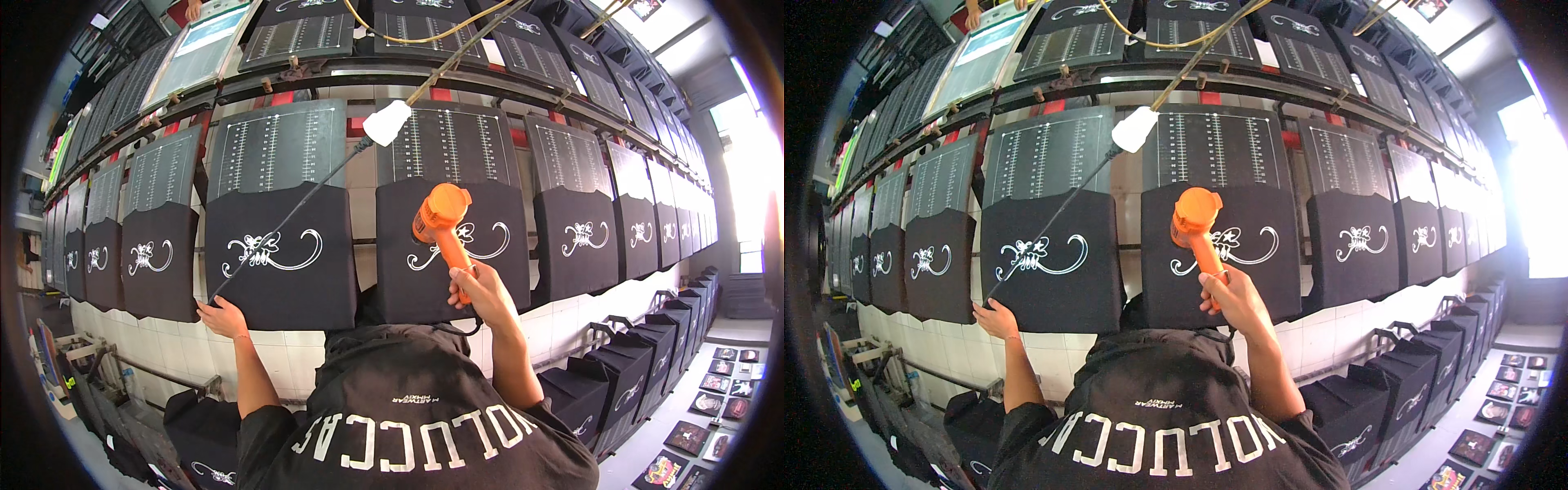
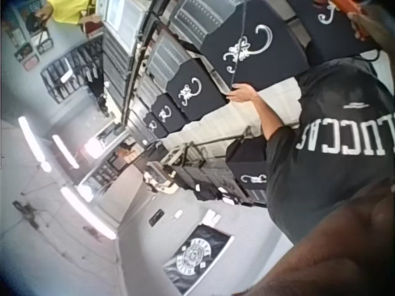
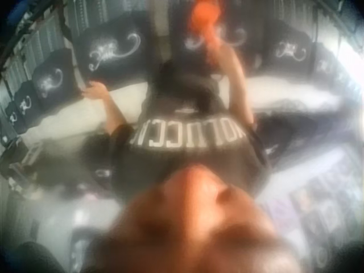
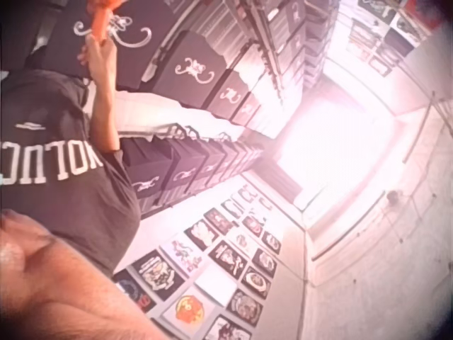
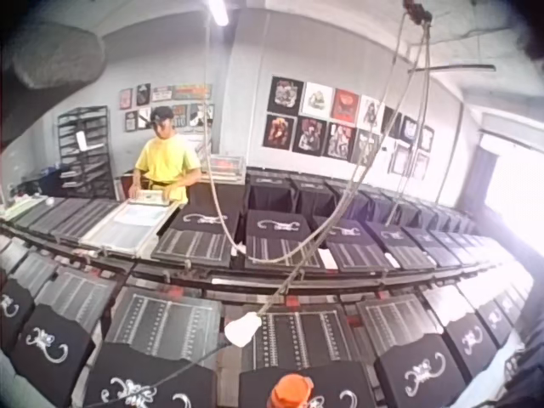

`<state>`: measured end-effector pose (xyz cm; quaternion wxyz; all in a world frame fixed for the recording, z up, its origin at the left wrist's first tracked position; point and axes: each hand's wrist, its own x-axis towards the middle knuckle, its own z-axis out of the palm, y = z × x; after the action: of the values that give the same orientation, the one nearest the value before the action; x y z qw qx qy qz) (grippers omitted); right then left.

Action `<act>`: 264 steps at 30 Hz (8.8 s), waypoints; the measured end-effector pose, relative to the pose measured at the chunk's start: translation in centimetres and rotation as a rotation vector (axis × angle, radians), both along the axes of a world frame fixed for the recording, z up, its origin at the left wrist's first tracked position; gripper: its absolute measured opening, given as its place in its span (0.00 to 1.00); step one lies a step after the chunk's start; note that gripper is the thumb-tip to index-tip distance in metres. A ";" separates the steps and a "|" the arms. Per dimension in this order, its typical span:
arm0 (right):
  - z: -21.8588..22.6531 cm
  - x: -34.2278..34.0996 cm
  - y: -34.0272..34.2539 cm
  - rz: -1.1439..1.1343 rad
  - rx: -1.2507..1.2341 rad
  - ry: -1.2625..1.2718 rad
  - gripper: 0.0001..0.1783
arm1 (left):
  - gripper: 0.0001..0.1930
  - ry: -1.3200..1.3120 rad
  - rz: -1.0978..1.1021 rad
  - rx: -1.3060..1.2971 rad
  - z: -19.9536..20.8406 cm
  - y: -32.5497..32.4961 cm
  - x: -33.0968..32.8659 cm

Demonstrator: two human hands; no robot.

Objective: The person uses a heat gun to dry ink on a series of black garments mounted on a printing line.

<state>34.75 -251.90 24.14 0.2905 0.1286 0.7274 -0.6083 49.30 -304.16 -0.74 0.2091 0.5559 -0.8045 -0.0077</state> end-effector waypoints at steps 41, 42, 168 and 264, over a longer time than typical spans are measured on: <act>-1.6 5.1 3.4 -0.257 0.064 0.051 0.16 | 0.24 0.015 0.058 0.215 1.1 0.0 -0.7; -1.4 5.0 3.6 -0.259 0.005 0.030 0.16 | 0.24 0.019 0.061 0.213 1.2 0.0 -0.6; -0.9 7.0 -30.8 -0.393 0.039 0.071 0.15 | 0.23 -0.236 0.148 0.300 -0.1 -53.8 8.3; -0.7 5.4 -44.9 0.135 -0.039 0.026 0.18 | 0.23 0.063 0.519 0.299 2.5 -38.1 1.0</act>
<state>40.11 -296.81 23.47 0.3238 0.0660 0.7261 -0.6029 50.31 -342.25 1.77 0.1447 0.7672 -0.6184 -0.0897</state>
